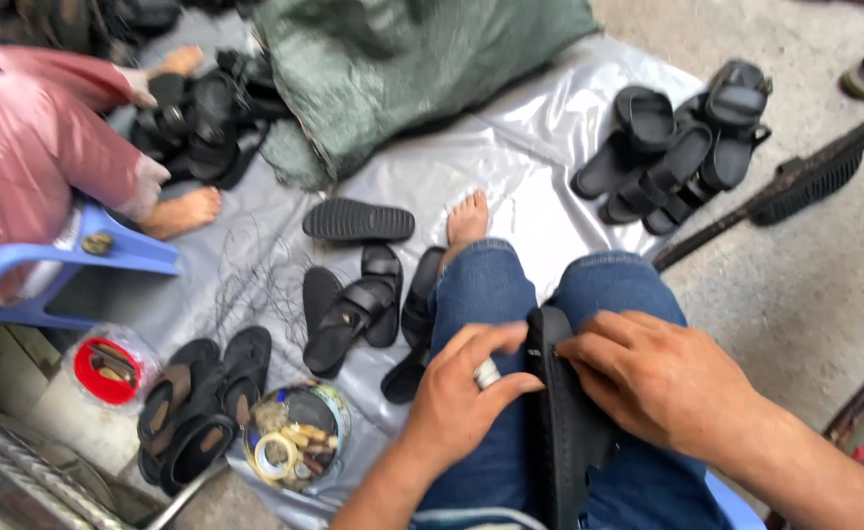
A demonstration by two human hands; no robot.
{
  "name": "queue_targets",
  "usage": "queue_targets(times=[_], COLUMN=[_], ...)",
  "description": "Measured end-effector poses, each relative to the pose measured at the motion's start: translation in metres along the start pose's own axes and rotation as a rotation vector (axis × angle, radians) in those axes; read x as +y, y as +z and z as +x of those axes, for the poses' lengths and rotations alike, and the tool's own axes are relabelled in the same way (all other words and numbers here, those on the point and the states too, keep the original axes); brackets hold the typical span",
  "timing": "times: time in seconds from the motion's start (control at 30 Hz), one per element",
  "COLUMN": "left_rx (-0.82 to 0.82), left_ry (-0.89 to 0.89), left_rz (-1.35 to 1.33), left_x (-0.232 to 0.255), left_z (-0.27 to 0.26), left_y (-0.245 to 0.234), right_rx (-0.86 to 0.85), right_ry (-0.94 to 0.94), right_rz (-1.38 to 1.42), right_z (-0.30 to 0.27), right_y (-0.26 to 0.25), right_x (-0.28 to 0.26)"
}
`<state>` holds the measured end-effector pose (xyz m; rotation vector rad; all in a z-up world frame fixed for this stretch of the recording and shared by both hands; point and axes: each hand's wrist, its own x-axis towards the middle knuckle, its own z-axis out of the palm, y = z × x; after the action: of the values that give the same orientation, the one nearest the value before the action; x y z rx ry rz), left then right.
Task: The person sits on a blue plastic chair and sews a black sandal held between their legs. They use a needle and thread to stitch the sole to the upper part of the sandal, pulling the thread through repeatedly. Another person is visible nearby, also working with sandals.
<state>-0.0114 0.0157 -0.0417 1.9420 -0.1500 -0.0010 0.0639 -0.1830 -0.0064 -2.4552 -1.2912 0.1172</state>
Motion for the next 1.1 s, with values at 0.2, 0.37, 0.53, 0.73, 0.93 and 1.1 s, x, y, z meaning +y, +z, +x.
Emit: queue_targets(times=[0.2, 0.37, 0.53, 0.73, 0.93, 1.1], left_rx=[-0.037, 0.013, 0.12, 0.02, -0.192, -0.212], left_ry=[-0.393, -0.241, -0.31, -0.401, -0.289, -0.143], left_rz=[0.223, -0.601, -0.285, 0.213, 0.243, 0.385], left_x=[0.008, 0.015, 0.019, 0.022, 0.044, 0.033], left_z=[-0.026, -0.024, -0.003, 0.006, 0.01, 0.013], left_y=[-0.017, -0.008, 0.006, 0.007, -0.001, -0.002], right_rx=[-0.027, -0.139, -0.157, -0.08, -0.174, -0.669], right_ry=[0.063, 0.132, 0.179, 0.163, 0.156, 0.186], right_rz=[0.088, 0.118, 0.103, 0.096, 0.036, -0.045], right_z=[-0.01, -0.006, -0.009, -0.015, -0.015, -0.021], right_y=[0.004, 0.002, 0.001, 0.004, 0.0, -0.041], right_x=[0.008, 0.005, 0.002, 0.002, 0.003, 0.023])
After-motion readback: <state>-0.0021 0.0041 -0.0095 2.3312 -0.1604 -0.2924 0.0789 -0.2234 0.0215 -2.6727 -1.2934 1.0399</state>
